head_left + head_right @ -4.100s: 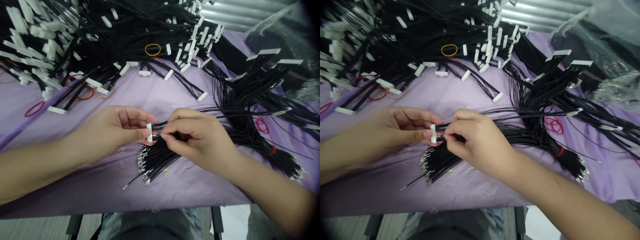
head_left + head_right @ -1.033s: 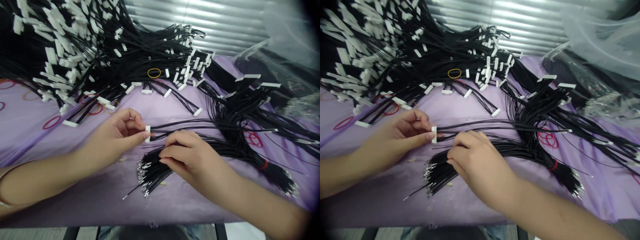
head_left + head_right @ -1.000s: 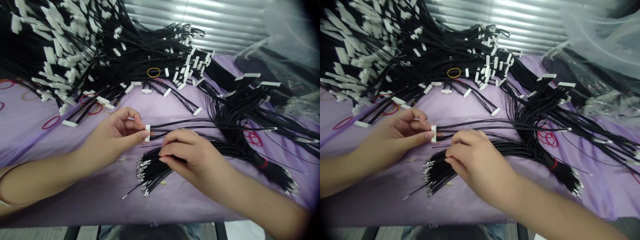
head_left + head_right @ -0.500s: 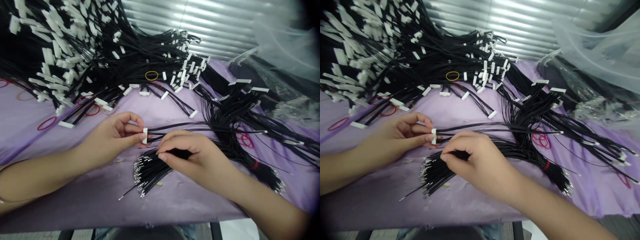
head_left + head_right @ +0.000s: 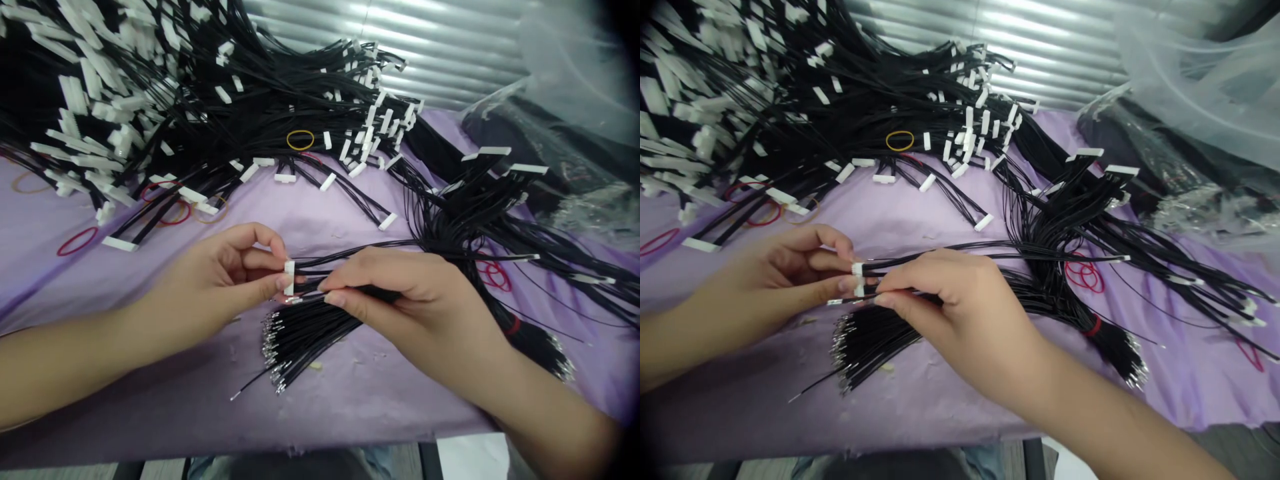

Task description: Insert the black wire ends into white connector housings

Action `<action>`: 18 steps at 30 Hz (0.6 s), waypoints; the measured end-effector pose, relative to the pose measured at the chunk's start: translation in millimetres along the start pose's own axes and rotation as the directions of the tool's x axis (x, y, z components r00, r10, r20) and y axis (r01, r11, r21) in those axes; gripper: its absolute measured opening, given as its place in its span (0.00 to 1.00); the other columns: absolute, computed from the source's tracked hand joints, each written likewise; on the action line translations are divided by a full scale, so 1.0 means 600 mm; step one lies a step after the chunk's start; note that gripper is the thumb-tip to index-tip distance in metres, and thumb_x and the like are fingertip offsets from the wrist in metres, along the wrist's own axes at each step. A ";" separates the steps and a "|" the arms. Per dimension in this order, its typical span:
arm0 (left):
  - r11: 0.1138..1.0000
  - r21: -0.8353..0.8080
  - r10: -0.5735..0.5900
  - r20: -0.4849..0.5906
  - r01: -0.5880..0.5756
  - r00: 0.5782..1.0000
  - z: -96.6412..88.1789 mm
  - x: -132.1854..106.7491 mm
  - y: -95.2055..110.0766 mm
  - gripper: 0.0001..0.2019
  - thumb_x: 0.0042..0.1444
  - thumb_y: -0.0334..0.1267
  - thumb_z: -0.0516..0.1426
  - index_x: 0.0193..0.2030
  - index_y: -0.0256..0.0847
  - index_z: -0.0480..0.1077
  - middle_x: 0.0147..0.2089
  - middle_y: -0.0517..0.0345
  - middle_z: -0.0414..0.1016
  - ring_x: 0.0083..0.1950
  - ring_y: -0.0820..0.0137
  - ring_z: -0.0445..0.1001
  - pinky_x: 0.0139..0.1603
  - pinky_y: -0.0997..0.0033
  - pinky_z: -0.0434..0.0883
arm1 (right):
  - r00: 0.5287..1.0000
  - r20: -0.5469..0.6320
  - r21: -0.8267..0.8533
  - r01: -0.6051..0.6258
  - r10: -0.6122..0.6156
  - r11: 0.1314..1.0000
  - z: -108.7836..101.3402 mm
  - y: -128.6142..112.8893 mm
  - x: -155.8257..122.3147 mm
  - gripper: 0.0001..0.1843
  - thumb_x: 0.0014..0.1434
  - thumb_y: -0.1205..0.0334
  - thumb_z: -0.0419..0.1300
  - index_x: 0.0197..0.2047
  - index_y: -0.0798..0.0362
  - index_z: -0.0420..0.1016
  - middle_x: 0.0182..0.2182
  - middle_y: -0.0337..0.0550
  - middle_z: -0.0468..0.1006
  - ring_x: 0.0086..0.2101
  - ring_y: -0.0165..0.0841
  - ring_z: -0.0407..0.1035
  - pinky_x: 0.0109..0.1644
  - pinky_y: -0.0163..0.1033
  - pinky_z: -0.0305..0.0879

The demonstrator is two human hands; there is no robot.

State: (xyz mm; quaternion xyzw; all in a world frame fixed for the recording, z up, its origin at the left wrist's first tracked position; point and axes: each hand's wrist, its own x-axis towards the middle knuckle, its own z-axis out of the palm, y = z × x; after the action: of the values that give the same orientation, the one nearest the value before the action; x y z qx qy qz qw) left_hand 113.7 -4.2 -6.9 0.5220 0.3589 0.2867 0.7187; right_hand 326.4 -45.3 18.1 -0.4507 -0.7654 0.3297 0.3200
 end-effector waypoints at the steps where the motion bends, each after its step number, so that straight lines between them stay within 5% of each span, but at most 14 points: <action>1: 1.000 -0.008 -0.010 0.003 0.010 1.000 -0.001 0.001 -0.001 0.09 0.56 0.27 0.61 0.36 0.40 0.65 0.29 0.62 0.79 0.31 0.77 0.77 0.35 0.85 0.72 | 1.000 0.007 0.032 -0.024 0.024 0.999 -0.001 0.000 0.001 0.05 0.60 0.67 0.60 0.36 0.53 0.79 0.31 0.32 0.79 0.32 0.20 0.71 0.37 0.25 0.65; 13: 0.980 -0.130 -0.151 0.028 0.153 0.988 0.005 -0.001 -0.003 0.13 0.51 0.29 0.65 0.36 0.41 0.65 0.28 0.59 0.80 0.29 0.72 0.79 0.31 0.82 0.73 | 0.961 0.028 0.144 -0.275 0.274 0.951 0.010 0.007 0.009 0.07 0.50 0.73 0.61 0.23 0.56 0.77 0.17 0.33 0.70 0.19 0.20 0.60 0.20 0.25 0.55; 18: 0.976 -0.144 -0.164 0.026 0.166 0.986 0.003 0.001 -0.003 0.12 0.52 0.28 0.65 0.35 0.41 0.64 0.29 0.59 0.81 0.29 0.72 0.78 0.32 0.81 0.73 | 0.962 0.029 0.139 -0.274 0.273 0.952 0.012 0.009 0.007 0.07 0.49 0.73 0.61 0.22 0.56 0.76 0.17 0.33 0.69 0.19 0.19 0.60 0.20 0.23 0.54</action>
State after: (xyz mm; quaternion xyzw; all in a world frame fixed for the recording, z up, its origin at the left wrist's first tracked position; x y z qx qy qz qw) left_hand 115.8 -5.1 -8.6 0.4386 0.3742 0.2480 0.7785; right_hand 322.0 -41.2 10.5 -0.5267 -0.6719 0.4264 0.2988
